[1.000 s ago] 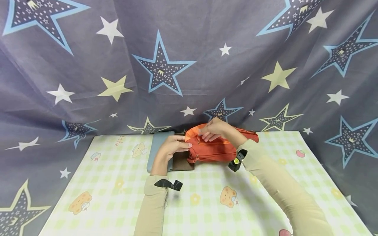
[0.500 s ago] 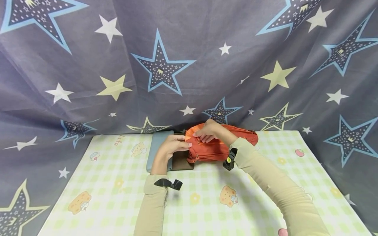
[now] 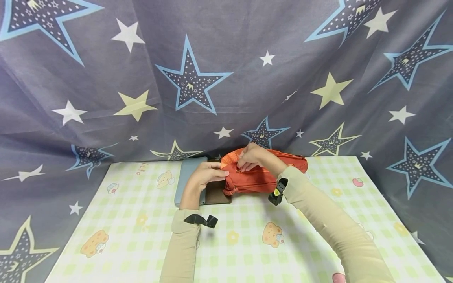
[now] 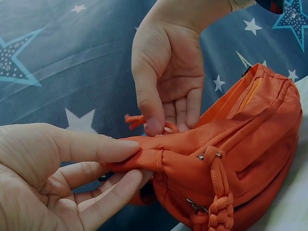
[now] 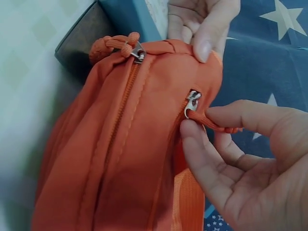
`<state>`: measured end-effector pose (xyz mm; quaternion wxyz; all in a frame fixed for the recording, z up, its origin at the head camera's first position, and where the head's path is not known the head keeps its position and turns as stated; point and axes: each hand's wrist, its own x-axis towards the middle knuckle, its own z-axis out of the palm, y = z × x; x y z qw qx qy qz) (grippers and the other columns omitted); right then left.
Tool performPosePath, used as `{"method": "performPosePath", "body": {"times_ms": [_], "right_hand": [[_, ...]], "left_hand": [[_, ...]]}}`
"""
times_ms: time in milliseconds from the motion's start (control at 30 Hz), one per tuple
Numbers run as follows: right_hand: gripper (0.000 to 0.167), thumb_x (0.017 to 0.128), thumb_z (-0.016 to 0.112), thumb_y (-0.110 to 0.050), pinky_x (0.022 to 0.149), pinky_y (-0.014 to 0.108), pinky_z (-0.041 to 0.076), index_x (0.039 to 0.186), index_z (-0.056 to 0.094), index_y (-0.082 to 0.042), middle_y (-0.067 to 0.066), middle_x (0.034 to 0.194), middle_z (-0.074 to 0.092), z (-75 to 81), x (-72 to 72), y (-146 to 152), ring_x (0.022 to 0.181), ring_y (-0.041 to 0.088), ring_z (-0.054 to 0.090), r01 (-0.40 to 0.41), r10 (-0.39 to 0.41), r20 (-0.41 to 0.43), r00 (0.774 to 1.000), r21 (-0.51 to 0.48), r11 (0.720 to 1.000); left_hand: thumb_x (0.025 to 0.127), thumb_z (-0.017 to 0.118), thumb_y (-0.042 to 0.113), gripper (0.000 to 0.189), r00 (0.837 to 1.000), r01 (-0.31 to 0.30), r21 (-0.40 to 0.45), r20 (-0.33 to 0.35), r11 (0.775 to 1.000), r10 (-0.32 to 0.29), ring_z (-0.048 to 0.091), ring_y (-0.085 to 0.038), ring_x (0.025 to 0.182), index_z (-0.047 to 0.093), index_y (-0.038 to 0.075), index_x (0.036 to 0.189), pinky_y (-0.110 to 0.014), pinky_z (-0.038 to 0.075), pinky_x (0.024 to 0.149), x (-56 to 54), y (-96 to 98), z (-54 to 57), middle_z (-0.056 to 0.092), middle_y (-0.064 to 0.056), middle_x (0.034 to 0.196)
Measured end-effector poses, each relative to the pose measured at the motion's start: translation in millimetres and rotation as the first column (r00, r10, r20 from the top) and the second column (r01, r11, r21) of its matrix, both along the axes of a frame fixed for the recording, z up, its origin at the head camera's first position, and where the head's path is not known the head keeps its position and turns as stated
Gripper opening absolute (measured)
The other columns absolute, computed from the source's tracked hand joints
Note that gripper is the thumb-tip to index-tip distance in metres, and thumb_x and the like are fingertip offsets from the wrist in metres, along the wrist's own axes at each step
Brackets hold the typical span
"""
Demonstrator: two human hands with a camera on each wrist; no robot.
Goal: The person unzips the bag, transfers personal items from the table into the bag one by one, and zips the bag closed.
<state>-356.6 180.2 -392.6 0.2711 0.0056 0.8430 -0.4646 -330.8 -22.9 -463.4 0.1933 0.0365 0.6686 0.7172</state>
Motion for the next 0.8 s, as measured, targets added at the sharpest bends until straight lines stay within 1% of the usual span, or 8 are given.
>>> {"method": "performPosePath", "body": {"times_ms": [133,200,300,333,433,567,700,800], "right_hand": [[0.018,0.091,0.069,0.004,0.082,0.036,0.063,0.083,0.054,-0.004,0.005,0.083,0.071,2.8,2.0,5.0,0.075,0.015,0.072,-0.004,0.004,-0.013,1.000,-0.034,0.999],[0.015,0.090,0.070,0.005,0.083,0.037,0.063,0.084,0.058,-0.002,0.005,0.085,0.073,4.5,2.8,7.9,0.076,0.015,0.072,-0.010,0.009,-0.019,1.000,-0.059,0.998],[0.006,0.091,0.071,0.005,0.087,0.040,0.062,0.090,0.064,0.003,0.004,0.084,0.074,8.0,4.9,11.5,0.078,0.014,0.072,-0.034,0.031,-0.031,0.999,-0.079,0.996],[0.006,0.091,0.071,0.005,0.088,0.040,0.062,0.093,0.066,0.005,0.004,0.083,0.073,9.0,5.5,12.6,0.078,0.014,0.072,-0.041,0.039,-0.034,0.999,-0.084,0.996],[0.009,0.091,0.070,0.005,0.087,0.039,0.062,0.098,0.066,0.008,0.002,0.079,0.072,11.6,7.8,15.6,0.079,0.014,0.072,-0.065,0.061,-0.047,0.997,-0.085,0.994],[0.011,0.089,0.070,0.007,0.085,0.036,0.062,0.099,0.065,0.008,0.002,0.078,0.073,12.2,9.7,20.2,0.079,0.013,0.071,-0.080,0.074,-0.068,0.995,-0.096,0.992],[0.018,0.086,0.072,0.009,0.086,0.038,0.062,0.102,0.063,0.012,0.003,0.078,0.074,11.3,11.0,24.6,0.079,0.014,0.071,-0.075,0.064,-0.090,0.994,-0.117,0.990],[0.019,0.084,0.073,0.009,0.086,0.038,0.062,0.101,0.064,0.011,0.002,0.077,0.073,10.8,11.4,26.5,0.077,0.014,0.070,-0.073,0.060,-0.127,0.990,-0.101,0.992]], "left_hand": [[0.086,0.074,-0.007,0.026,1.000,0.001,0.005,-0.003,1.000,-0.001,0.071,-0.007,0.072,0.070,-0.011,0.111,-0.028,0.063,0.079,-0.3,0.0,-1.8,0.070,0.003,0.080],[0.086,0.074,-0.007,0.025,1.000,0.001,0.006,0.000,1.000,-0.001,0.071,-0.008,0.072,0.071,-0.011,0.110,-0.029,0.063,0.079,-0.3,-0.1,-2.3,0.070,0.003,0.080],[0.086,0.074,-0.007,0.026,1.000,0.002,0.004,0.005,1.000,-0.002,0.071,-0.008,0.072,0.070,-0.011,0.111,-0.030,0.063,0.081,-0.4,-0.8,-2.8,0.070,0.002,0.081],[0.086,0.074,-0.007,0.026,1.000,0.002,0.003,0.007,1.000,-0.002,0.071,-0.008,0.072,0.070,-0.011,0.112,-0.031,0.063,0.082,-0.3,-1.1,-2.7,0.070,0.002,0.082],[0.087,0.073,-0.006,0.028,1.000,0.004,-0.003,0.003,1.000,-0.004,0.071,-0.008,0.074,0.069,-0.011,0.114,-0.034,0.062,0.086,-0.2,-1.9,-2.4,0.071,0.000,0.086],[0.089,0.071,-0.006,0.030,1.000,0.001,-0.004,-0.001,1.000,-0.001,0.071,-0.008,0.076,0.068,-0.011,0.118,-0.039,0.061,0.092,0.0,-1.7,-1.5,0.072,-0.002,0.091],[0.091,0.071,-0.003,0.029,1.000,-0.004,0.001,-0.011,1.000,0.004,0.072,-0.009,0.077,0.068,-0.011,0.119,-0.037,0.061,0.090,0.0,-0.1,-0.8,0.072,-0.003,0.093],[0.092,0.071,-0.001,0.028,1.000,-0.004,0.012,-0.030,1.000,0.005,0.072,-0.009,0.078,0.068,-0.012,0.118,-0.036,0.062,0.089,-0.5,0.3,-0.8,0.072,-0.003,0.092]]}}
